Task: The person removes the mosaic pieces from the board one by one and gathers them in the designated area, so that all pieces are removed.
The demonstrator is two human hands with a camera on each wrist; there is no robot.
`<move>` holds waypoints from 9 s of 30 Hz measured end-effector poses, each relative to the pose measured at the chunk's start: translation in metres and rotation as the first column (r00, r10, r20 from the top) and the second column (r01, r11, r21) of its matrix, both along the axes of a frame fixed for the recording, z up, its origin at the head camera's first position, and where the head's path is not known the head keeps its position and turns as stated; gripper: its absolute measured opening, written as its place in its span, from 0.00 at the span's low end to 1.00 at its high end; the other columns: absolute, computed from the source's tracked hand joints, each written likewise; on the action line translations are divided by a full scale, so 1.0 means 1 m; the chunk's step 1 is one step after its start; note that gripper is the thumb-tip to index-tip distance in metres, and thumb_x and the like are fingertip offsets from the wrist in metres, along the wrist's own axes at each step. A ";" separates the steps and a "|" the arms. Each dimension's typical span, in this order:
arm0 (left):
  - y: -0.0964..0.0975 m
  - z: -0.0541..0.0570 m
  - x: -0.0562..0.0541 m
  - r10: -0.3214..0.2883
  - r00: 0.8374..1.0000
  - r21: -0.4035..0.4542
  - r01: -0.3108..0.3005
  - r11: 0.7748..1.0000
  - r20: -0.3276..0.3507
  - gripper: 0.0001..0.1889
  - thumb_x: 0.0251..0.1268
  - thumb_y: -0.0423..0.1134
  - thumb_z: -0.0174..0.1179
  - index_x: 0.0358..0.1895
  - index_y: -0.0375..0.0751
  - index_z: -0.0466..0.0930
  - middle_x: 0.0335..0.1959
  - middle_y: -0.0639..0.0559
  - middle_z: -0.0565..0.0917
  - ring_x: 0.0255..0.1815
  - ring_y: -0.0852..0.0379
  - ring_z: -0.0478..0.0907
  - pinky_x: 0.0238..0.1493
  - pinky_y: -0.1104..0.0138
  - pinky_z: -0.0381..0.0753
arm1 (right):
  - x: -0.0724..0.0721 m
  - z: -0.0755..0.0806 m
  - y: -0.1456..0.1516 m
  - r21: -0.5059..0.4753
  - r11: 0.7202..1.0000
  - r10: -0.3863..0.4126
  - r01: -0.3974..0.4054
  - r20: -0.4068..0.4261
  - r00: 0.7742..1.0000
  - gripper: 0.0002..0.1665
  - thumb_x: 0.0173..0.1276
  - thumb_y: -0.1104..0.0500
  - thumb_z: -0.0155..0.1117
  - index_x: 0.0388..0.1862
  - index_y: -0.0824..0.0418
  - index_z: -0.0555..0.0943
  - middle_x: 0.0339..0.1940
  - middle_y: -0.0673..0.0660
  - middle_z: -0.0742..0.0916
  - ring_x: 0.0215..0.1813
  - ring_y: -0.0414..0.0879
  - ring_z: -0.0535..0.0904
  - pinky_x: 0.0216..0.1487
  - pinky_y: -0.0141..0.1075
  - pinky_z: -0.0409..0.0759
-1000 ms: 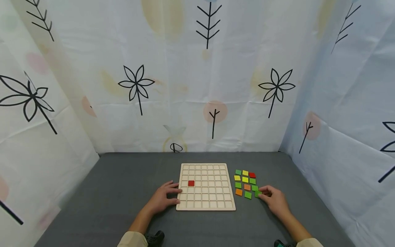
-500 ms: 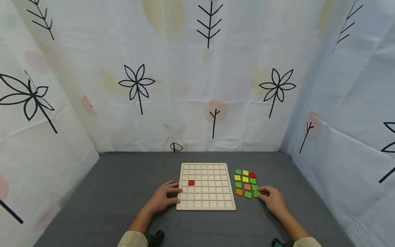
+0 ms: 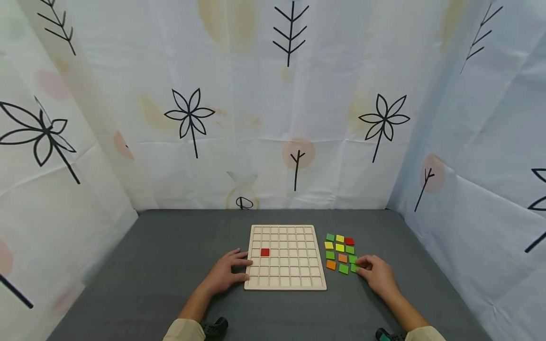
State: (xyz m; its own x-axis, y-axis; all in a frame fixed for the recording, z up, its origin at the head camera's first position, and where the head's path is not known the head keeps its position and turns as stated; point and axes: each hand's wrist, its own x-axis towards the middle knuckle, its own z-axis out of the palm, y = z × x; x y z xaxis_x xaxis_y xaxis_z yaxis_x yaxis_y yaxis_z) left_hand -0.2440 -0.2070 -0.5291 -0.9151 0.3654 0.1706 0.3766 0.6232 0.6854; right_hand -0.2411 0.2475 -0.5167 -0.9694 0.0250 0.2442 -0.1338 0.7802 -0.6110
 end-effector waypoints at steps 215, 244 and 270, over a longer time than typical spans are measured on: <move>-0.003 -0.004 -0.001 -0.041 0.998 -0.006 0.041 0.999 -0.039 0.24 0.58 0.50 0.68 0.56 0.45 0.83 0.66 0.41 0.73 0.71 0.34 0.57 0.62 0.34 0.57 | -0.038 0.013 -0.135 -0.328 0.913 0.216 -0.244 -0.118 0.969 0.07 0.62 0.65 0.70 0.38 0.57 0.84 0.33 0.49 0.84 0.35 0.44 0.76 0.34 0.37 0.76; -0.001 -0.003 -0.001 -0.034 0.999 -0.011 0.034 0.999 -0.019 0.24 0.58 0.50 0.69 0.56 0.45 0.83 0.66 0.42 0.73 0.72 0.34 0.58 0.62 0.35 0.58 | -0.021 0.004 -0.042 -0.319 0.948 -0.044 0.011 -0.096 0.994 0.07 0.62 0.68 0.70 0.39 0.66 0.84 0.34 0.58 0.86 0.33 0.46 0.78 0.33 0.32 0.77; -0.003 0.001 -0.004 -0.037 0.999 0.001 0.038 0.999 -0.016 0.24 0.58 0.50 0.69 0.56 0.44 0.83 0.66 0.41 0.73 0.72 0.35 0.57 0.63 0.35 0.57 | -0.012 -0.004 0.019 -0.212 0.966 -0.162 0.150 -0.044 0.986 0.08 0.60 0.65 0.71 0.39 0.66 0.84 0.34 0.59 0.86 0.34 0.48 0.78 0.33 0.36 0.75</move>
State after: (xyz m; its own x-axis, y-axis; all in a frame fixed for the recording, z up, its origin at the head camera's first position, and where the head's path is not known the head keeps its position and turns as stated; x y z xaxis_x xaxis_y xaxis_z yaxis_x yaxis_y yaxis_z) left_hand -0.2482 -0.2103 -0.5281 -0.8979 0.3991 0.1856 0.4106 0.6074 0.6801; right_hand -0.2536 0.2665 -0.5211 -0.9331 0.2310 0.2755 -0.0619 0.6517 -0.7560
